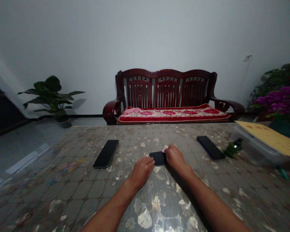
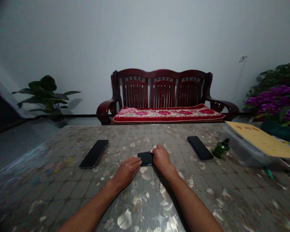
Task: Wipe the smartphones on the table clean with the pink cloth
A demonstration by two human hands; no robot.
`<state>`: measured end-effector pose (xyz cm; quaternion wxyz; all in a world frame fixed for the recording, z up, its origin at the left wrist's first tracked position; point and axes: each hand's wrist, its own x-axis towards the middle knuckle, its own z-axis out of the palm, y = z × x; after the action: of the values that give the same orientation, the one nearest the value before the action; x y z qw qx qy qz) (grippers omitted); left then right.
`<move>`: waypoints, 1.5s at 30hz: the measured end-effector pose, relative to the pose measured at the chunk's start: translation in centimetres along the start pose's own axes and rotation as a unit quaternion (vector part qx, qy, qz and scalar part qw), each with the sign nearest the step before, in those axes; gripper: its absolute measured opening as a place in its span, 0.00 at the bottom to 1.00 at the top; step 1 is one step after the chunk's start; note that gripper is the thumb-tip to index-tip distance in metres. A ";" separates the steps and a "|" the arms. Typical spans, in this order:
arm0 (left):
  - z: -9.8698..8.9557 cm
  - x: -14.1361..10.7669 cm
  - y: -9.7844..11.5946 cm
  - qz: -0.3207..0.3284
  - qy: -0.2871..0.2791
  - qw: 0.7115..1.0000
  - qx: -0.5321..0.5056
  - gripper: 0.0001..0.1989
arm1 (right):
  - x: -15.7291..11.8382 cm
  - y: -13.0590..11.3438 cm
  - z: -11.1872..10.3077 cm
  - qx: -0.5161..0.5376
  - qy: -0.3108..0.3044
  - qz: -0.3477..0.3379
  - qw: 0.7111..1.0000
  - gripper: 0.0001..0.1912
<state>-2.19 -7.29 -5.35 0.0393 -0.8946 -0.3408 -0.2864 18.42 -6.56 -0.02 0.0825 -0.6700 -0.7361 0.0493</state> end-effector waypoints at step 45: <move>0.0 -0.1 -0.2 -0.018 -0.015 0.998 -0.050 0.08 | 0.9 -3.8 1.6 0.054 -0.002 -0.125 0.991 0.17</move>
<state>-2.42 -7.18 -5.41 -0.0156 -0.8932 -0.3429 -0.2903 14.28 -5.99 -0.86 0.1227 -0.5671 -0.8105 0.0799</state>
